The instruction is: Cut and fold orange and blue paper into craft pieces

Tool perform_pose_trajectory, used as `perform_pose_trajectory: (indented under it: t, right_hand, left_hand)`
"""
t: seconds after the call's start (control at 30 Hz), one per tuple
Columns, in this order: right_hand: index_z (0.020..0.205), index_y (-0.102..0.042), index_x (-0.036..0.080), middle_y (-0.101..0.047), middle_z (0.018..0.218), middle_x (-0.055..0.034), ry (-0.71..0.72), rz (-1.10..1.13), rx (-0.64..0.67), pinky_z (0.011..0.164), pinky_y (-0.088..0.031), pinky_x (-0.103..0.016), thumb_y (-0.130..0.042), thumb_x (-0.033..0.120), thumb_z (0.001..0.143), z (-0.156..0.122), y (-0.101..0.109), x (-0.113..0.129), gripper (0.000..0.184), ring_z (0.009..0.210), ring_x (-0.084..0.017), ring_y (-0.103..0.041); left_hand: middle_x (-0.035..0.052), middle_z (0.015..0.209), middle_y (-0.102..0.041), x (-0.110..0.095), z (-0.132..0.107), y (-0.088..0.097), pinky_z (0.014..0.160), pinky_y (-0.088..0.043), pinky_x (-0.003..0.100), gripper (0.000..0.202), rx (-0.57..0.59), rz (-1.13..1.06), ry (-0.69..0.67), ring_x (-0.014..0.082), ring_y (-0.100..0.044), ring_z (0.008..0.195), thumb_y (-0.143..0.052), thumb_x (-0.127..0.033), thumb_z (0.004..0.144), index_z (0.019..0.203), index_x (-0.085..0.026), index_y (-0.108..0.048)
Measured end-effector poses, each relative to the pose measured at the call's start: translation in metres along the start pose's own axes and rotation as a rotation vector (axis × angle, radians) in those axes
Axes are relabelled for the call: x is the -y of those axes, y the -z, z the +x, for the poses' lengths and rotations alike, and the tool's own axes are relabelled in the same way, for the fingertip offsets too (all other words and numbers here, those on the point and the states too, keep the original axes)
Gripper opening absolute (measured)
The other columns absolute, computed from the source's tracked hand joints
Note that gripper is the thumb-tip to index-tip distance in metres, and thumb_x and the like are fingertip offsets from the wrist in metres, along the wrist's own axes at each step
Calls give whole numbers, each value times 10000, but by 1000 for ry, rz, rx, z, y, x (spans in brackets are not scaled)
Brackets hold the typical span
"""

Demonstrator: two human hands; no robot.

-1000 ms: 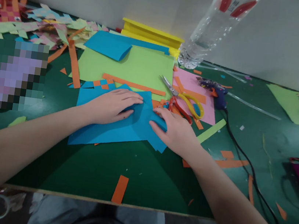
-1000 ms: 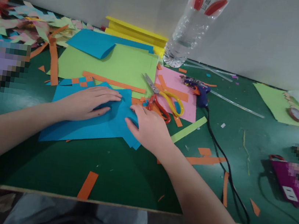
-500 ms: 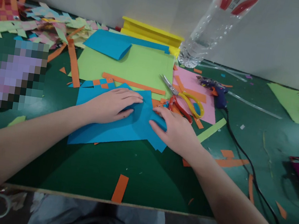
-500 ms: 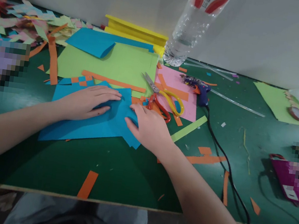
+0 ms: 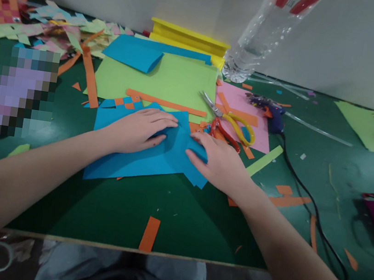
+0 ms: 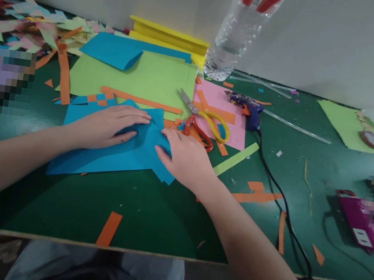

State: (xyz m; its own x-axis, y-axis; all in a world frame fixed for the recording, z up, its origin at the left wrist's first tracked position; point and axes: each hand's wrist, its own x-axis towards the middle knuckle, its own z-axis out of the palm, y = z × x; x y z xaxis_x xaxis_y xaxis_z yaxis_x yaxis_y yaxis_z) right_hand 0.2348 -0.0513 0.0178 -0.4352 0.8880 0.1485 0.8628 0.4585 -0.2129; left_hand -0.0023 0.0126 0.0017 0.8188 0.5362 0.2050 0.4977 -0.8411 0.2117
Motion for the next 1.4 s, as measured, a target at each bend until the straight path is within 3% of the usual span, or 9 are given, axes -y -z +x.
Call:
perform_pose_trajectory:
  t: [1.4]
  right_hand:
    - [1218, -547, 120, -674, 1167, -120, 7, -37, 24, 779, -516, -407, -489, 376, 911, 0, 0, 2, 405, 947, -295, -668]
  left_hand:
    - [132, 1353, -533, 0, 1, 0, 1083, -358, 433, 376, -8, -23, 3, 256, -472, 1272, -420, -286, 952, 1286, -132, -501]
